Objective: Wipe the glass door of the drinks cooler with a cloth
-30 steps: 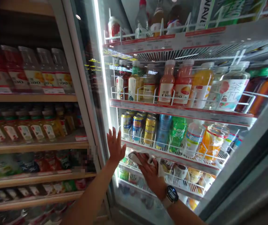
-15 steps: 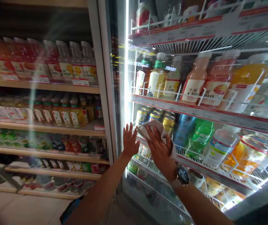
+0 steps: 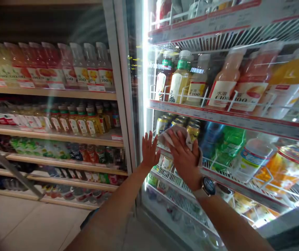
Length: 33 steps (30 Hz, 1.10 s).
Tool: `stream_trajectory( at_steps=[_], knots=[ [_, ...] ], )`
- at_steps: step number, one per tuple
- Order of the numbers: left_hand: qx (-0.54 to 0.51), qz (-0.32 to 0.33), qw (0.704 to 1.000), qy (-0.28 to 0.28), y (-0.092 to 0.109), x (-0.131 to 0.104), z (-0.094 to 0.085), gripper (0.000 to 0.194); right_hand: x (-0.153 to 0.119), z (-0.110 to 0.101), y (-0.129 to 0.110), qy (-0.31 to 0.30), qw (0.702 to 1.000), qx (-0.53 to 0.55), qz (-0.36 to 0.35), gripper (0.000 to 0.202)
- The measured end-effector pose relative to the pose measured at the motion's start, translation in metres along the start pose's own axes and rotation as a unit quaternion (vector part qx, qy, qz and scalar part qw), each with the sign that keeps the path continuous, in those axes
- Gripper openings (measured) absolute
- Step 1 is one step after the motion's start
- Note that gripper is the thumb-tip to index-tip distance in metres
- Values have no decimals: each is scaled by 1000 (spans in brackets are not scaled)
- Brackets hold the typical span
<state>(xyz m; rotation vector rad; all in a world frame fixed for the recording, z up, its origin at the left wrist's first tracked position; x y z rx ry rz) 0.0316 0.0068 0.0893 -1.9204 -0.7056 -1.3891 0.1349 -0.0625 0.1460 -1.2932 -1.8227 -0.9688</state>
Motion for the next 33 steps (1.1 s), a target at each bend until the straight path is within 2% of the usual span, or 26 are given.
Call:
stream_trajectory(
  at_steps=[2, 5, 7, 12, 15, 16, 18, 24, 26, 27, 29, 33],
  knots=[
    [-1, 3, 1000, 8, 1, 1, -2, 62, 18, -7, 6, 21, 999, -13, 27, 66],
    [3, 3, 1000, 13, 1, 2, -2, 62, 11, -2, 1, 31, 999, -12, 29, 65],
    [-1, 3, 1000, 18, 0, 1, -3, 61, -13, 12, -8, 15, 1000, 5, 14, 64],
    [-9, -1, 1000, 12, -1, -1, -1, 61, -94, 48, -25, -25, 999, 39, -3, 61],
    [-1, -3, 1000, 5, -1, -1, 1, 62, -118, 56, -29, -49, 998, 30, -17, 61],
    [2, -2, 1000, 6, -1, -1, 1, 62, -117, 54, -28, -55, 998, 30, -19, 62],
    [6, -2, 1000, 10, 0, -1, 0, 61, -97, 43, -19, -54, 998, 34, -8, 65],
    [5, -4, 1000, 15, 0, 2, -3, 59, 11, -25, 29, 53, 996, 9, 77, 67],
    [4, -6, 1000, 14, 0, 2, -3, 60, 23, -29, 31, 54, 995, -4, 84, 66],
    [4, -6, 1000, 12, 0, 2, -3, 60, 21, -25, 29, 44, 996, -10, 81, 66],
    [7, -4, 1000, 10, -1, 2, -2, 60, 0, -9, 18, 18, 998, -14, 64, 66],
    [18, 0, 1000, 4, -1, 0, -1, 60, -79, 34, -13, -26, 999, 10, 26, 68]
  ],
)
Point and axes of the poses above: each hand's wrist, its own x-axis towards the middle knuckle, its own z-axis out of the palm, y = z × x, the point moved 10 cm from there along x, towards the middle knuckle, and after that the axes turned 10 degrees about z, right-handed, at the moved point
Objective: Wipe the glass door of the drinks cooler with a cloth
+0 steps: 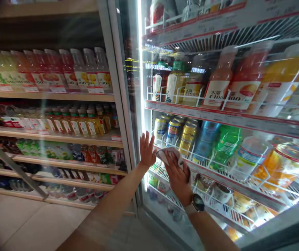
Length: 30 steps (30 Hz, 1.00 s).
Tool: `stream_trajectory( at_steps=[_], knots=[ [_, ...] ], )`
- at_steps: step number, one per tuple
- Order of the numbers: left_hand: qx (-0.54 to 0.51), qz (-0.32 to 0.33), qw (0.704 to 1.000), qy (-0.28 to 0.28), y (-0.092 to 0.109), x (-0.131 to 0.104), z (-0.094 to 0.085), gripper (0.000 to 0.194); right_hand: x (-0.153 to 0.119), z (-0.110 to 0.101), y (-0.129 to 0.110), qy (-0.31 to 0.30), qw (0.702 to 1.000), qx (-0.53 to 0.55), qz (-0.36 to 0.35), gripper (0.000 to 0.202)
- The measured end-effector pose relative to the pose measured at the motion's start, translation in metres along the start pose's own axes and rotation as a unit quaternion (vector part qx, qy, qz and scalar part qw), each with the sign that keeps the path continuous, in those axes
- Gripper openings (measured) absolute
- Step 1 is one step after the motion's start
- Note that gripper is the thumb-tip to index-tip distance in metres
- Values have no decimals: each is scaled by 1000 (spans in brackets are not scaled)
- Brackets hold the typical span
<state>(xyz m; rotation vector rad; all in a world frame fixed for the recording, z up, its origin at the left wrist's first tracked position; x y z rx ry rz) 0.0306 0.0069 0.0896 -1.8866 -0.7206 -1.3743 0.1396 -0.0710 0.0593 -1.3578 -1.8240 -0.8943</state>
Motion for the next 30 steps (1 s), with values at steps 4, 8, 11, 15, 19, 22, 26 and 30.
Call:
stream_trajectory(
  at_steps=[4, 8, 11, 15, 19, 22, 26, 30],
  knots=[
    [0, -7, 1000, -11, -2, -2, 4, 61, -60, 31, -11, -31, 999, 30, -12, 72],
    [-2, -6, 1000, -6, -1, -2, 3, 61, -36, 18, -5, -27, 999, 24, -19, 67],
    [-8, -5, 1000, 5, -1, -1, 0, 60, 27, -17, 12, 4, 1000, 12, 15, 67],
    [-16, -10, 1000, 9, -2, 0, -1, 59, 87, -56, 28, 58, 997, -4, 54, 69],
    [-11, -3, 1000, 15, -2, -1, -1, 59, 68, -36, 19, 32, 998, -5, 51, 69],
    [-16, -2, 1000, 19, -2, -2, -2, 59, 12, -1, 5, 2, 999, 22, 34, 68],
    [-13, -5, 1000, 11, -2, -5, 0, 60, -60, 32, -5, -22, 997, 74, 13, 68],
    [-6, -11, 1000, 5, -3, -5, 2, 60, -64, 32, -3, -46, 995, 83, -1, 68]
  ],
)
Point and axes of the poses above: each hand's wrist, its own x-axis towards the middle knuckle, its own z-axis out of the palm, y = z × x, the point moved 10 cm from there along x, towards the middle knuckle, and after that the axes turned 10 degrees about z, right-handed, at the moved point
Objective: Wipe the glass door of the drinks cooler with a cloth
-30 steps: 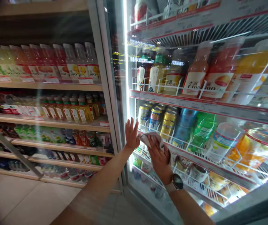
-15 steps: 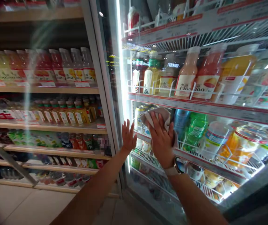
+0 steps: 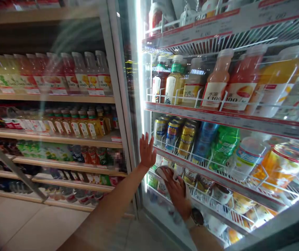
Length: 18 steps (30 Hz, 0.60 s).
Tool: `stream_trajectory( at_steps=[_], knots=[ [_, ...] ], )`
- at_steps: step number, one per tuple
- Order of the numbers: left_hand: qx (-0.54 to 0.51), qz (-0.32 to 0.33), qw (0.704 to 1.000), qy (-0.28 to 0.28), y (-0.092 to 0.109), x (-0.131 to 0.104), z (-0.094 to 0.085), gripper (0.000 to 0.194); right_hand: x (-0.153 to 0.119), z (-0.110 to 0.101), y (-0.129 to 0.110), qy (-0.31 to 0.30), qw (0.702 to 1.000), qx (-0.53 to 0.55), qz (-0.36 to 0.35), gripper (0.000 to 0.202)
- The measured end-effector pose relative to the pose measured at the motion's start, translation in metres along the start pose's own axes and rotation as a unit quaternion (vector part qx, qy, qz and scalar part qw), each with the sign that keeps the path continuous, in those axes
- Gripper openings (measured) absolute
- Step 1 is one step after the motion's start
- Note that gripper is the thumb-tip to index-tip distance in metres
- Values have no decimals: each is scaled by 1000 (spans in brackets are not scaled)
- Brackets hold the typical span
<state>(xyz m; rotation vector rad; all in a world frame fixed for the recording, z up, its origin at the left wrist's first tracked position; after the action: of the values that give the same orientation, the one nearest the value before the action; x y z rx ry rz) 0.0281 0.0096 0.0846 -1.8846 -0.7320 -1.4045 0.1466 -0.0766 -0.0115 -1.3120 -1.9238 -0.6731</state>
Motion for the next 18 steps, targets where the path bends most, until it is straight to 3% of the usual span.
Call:
stream_trajectory(
  at_steps=[3, 6, 9, 12, 18],
  knots=[
    [-4, 2, 1000, 3, 2, 2, -1, 59, 48, -33, -1, 16, 999, -29, -21, 66],
    [0, 7, 1000, 11, 3, 5, -4, 59, 105, -75, 6, 52, 998, -43, 11, 68],
    [7, 10, 1000, 11, 4, 6, -5, 59, 130, -93, 11, 75, 995, -51, 50, 71],
    [18, 9, 1000, 3, 3, 4, -3, 60, 110, -71, 8, 62, 995, -50, 56, 71],
    [15, 8, 1000, 4, 2, 3, -2, 60, 12, 3, -6, 25, 998, 4, 50, 78]
  ],
)
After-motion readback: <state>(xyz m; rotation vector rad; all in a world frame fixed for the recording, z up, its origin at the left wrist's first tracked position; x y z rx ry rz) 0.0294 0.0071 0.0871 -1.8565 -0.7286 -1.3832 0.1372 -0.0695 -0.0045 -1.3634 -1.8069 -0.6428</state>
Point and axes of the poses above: each hand's wrist, its own x-axis towards the middle knuckle, its own z-axis out of the palm, y = z × x, the point moved 10 cm from there along x, towards the middle knuckle, and after that the axes turned 10 degrees about z, right-handed, at the moved point
